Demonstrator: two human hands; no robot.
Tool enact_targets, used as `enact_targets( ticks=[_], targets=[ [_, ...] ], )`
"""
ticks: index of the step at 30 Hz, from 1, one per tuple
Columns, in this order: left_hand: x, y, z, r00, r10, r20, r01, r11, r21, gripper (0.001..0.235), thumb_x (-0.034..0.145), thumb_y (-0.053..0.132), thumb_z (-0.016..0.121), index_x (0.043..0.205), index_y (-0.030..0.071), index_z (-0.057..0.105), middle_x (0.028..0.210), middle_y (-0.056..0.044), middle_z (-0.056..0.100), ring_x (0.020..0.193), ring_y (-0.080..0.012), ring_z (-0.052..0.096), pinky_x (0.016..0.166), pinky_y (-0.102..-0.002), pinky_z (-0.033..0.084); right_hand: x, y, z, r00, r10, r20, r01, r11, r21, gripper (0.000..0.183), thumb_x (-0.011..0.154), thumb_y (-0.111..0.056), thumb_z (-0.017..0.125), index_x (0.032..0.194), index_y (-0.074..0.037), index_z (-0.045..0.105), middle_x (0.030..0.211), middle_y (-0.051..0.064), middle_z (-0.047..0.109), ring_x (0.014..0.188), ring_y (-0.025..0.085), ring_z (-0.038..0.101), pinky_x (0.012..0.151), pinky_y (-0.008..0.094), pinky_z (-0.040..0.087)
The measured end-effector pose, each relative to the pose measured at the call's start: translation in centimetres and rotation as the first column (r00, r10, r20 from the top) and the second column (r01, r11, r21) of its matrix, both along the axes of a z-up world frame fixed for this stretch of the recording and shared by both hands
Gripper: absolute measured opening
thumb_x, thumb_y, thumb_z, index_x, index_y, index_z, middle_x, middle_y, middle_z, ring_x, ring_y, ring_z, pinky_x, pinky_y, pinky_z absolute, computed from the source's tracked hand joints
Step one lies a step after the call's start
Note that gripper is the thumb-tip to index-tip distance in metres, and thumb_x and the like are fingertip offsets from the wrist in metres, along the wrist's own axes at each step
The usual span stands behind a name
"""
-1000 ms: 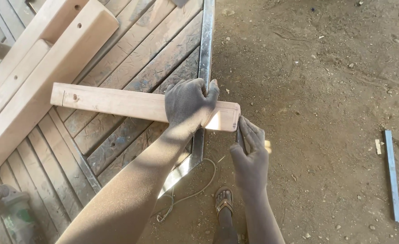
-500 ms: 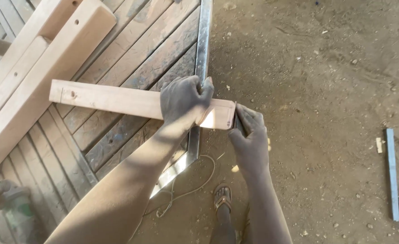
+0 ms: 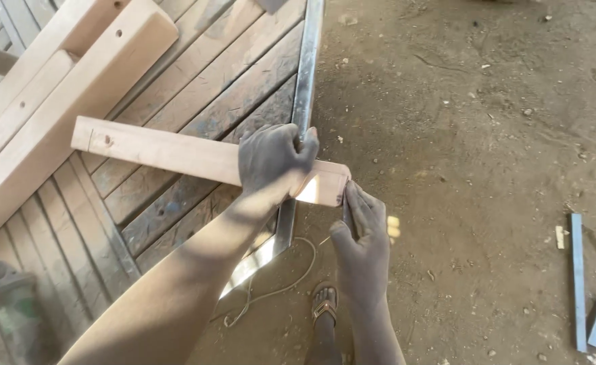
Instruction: Sanding a wooden block manually with sandpaper on a workbench
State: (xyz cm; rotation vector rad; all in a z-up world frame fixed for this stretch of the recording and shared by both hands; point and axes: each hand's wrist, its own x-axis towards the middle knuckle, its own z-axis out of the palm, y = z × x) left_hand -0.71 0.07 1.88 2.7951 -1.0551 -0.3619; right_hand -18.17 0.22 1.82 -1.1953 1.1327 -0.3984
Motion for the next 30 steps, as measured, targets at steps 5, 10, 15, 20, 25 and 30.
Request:
enact_targets(
  ticks=[5, 10, 15, 20, 25, 30],
  targets=[
    [-0.2, 1.5, 0.6, 0.999, 0.028, 0.017, -0.028, 0.999, -0.019, 0.051, 0.1, 0.047, 0.047, 0.065, 0.015, 0.066, 0.073, -0.007, 0.077, 0.075, -0.0263, 0.073, 0.091, -0.045, 0.046, -0.3, -1.4, -2.6, 0.998, -0.062, 0.015, 0.058, 0.984, 0.168, 0.06, 0.081, -0.005, 0.057, 0.141, -0.013, 0.06, 0.134, 0.005, 0.059, 0.117, 0.017, 0.057, 0.101, 0.033, 0.049],
    [-0.7, 0.3, 0.3, 1.0, 0.013, 0.005, -0.012, 0.997, -0.082, 0.049, 0.099, 0.045, 0.048, 0.066, 0.016, 0.07, 0.074, -0.006, 0.077, 0.076, -0.026, 0.073, 0.09, -0.045, 0.046, -1.9, -2.0, 2.9, 0.995, -0.045, -0.092, 0.074, 0.941, 0.332, 0.069, 0.077, -0.006, 0.051, 0.145, -0.014, 0.059, 0.129, 0.004, 0.064, 0.109, 0.019, 0.061, 0.087, 0.032, 0.056],
    [-0.4, -0.3, 2.0, 0.996, -0.009, -0.093, -0.002, 0.993, -0.12, 0.047, 0.099, 0.046, 0.046, 0.072, 0.017, 0.072, 0.076, -0.002, 0.077, 0.081, -0.022, 0.074, 0.09, -0.043, 0.046, -4.4, -2.2, 1.2, 0.981, -0.174, -0.09, 0.184, 0.975, 0.12, 0.05, 0.092, 0.001, 0.053, 0.142, -0.005, 0.058, 0.131, 0.011, 0.056, 0.107, 0.027, 0.06, 0.082, 0.037, 0.056],
    [0.1, 0.5, 1.2, 0.992, -0.056, -0.112, 0.031, 0.976, -0.214, 0.048, 0.1, 0.047, 0.045, 0.072, 0.016, 0.069, 0.076, -0.003, 0.075, 0.081, -0.0227, 0.07, 0.089, -0.044, 0.045, -1.4, -3.5, 5.2, 0.97, 0.149, -0.193, -0.204, 0.929, -0.308, 0.056, 0.083, -0.004, 0.056, 0.14, -0.004, 0.058, 0.138, 0.013, 0.059, 0.129, 0.026, 0.056, 0.108, 0.042, 0.047],
    [1.6, 1.8, -2.7, 0.996, 0.008, 0.084, 0.038, 0.843, -0.536, 0.032, 0.097, 0.034, 0.052, 0.074, 0.016, 0.063, 0.08, -0.003, 0.072, 0.08, -0.0262, 0.061, 0.078, -0.045, 0.04, 3.4, -5.6, 1.5, 0.819, 0.467, -0.334, -0.522, 0.363, -0.772, 0.056, 0.081, -0.013, 0.061, 0.135, -0.003, 0.062, 0.142, 0.009, 0.061, 0.134, 0.026, 0.052, 0.116, 0.05, 0.035],
    [4.9, 7.7, -1.8, 0.976, 0.2, 0.086, -0.139, 0.876, -0.462, 0.039, 0.096, 0.033, 0.046, 0.115, 0.012, 0.073, 0.154, -0.012, 0.052, 0.149, -0.0363, 0.036, 0.123, -0.058, 0.021, 6.9, -6.3, 0.2, 0.509, 0.543, -0.668, -0.836, 0.128, -0.533, 0.054, 0.078, -0.031, 0.063, 0.132, -0.029, 0.06, 0.155, -0.005, 0.047, 0.136, 0.037, 0.039, 0.1, 0.06, 0.038]
  ],
)
